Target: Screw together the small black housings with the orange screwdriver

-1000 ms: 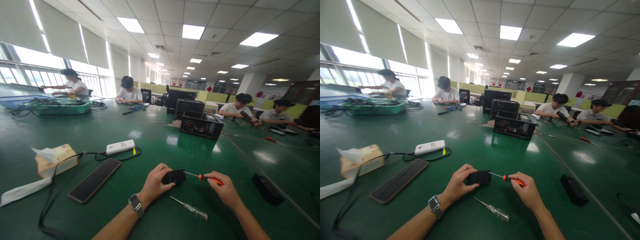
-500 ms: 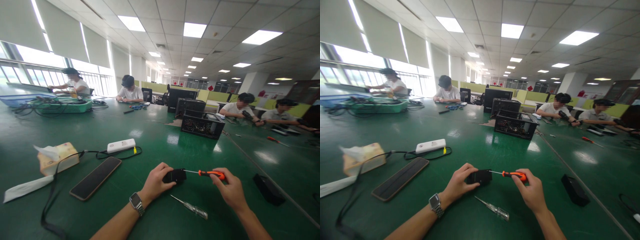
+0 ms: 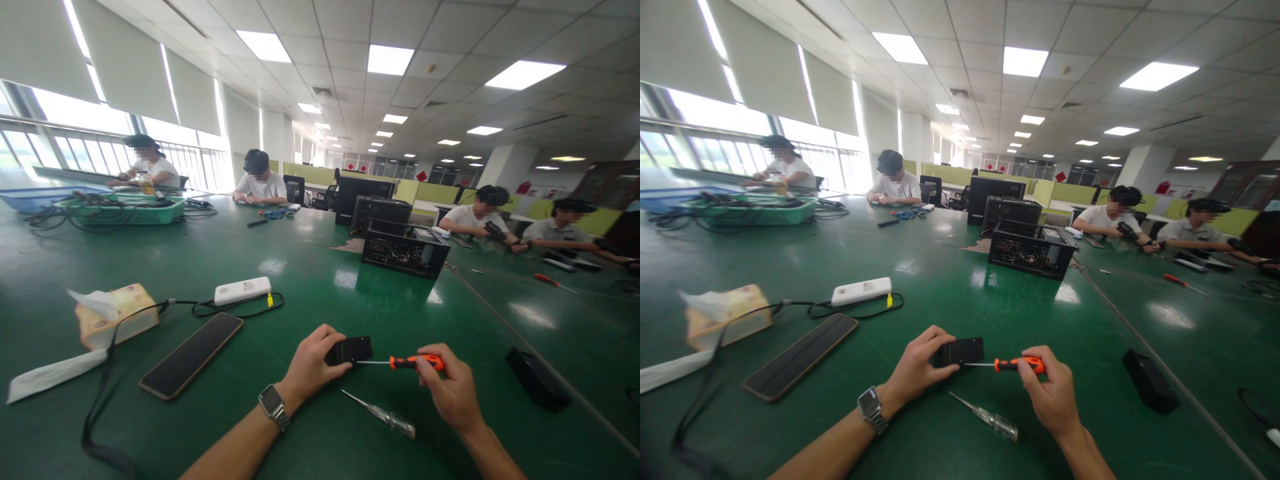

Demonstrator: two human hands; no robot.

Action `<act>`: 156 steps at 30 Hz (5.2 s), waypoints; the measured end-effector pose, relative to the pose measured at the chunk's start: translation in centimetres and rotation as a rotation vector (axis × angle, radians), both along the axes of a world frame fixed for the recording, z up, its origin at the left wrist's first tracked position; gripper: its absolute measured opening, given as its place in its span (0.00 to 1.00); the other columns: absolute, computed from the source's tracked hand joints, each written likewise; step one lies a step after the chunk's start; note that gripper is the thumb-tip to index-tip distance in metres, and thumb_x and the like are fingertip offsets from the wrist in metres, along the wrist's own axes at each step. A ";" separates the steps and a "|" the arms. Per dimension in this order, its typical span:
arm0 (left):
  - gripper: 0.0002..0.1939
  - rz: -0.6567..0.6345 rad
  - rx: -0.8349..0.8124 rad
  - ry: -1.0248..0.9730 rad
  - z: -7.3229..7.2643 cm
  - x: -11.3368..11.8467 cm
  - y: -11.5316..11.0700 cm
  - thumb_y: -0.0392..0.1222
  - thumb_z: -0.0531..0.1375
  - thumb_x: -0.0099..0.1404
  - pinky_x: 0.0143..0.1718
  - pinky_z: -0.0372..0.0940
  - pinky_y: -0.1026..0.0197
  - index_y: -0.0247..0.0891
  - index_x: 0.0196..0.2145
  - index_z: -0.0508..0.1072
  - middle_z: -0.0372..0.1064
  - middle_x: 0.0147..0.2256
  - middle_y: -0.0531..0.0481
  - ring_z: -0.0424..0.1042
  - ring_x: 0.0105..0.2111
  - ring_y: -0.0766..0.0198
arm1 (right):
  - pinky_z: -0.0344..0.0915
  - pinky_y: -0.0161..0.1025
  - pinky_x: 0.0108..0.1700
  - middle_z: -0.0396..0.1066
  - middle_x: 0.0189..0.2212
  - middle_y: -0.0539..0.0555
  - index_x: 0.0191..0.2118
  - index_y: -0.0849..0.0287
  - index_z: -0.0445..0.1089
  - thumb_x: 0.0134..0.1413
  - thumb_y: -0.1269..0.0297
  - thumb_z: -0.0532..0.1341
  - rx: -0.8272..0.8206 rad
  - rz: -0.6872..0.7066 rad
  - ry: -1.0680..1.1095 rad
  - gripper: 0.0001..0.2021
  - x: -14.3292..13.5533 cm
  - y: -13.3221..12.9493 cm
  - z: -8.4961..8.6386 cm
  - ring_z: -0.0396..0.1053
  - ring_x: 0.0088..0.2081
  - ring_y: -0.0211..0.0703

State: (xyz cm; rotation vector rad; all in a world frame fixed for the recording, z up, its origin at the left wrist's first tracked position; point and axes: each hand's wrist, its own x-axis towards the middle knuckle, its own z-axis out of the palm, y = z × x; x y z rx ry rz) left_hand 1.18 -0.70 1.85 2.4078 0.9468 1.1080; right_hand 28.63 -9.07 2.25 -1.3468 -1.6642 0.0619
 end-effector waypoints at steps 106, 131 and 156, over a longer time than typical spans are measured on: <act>0.18 0.025 -0.213 0.036 -1.0 1.3 -0.6 0.46 0.67 0.55 0.40 0.64 0.60 0.39 0.43 0.74 0.73 0.38 0.48 0.71 0.38 0.57 | 0.55 0.30 0.27 0.63 0.21 0.46 0.25 0.59 0.64 0.54 0.55 0.58 -0.766 0.168 0.092 0.14 -6.4 -0.2 -1.8 0.60 0.24 0.35; 0.23 -0.122 0.053 -0.222 -1.1 1.1 -0.8 0.45 0.66 0.58 0.46 0.69 0.55 0.40 0.51 0.70 0.71 0.46 0.43 0.72 0.44 0.55 | 0.69 0.39 0.44 0.72 0.48 0.56 0.59 0.51 0.66 0.60 0.53 0.55 -0.046 -0.017 -0.478 0.22 -0.8 2.3 -1.0 0.72 0.44 0.46; 0.10 0.008 -0.026 -0.102 -1.0 0.0 -0.5 0.37 0.59 0.64 0.42 0.70 0.57 0.41 0.43 0.74 0.71 0.41 0.46 0.72 0.41 0.58 | 0.58 0.62 0.52 0.61 0.59 0.66 0.56 0.58 0.67 0.49 0.40 0.51 -0.412 -0.822 -0.133 0.35 15.2 1.8 -3.6 0.58 0.59 0.68</act>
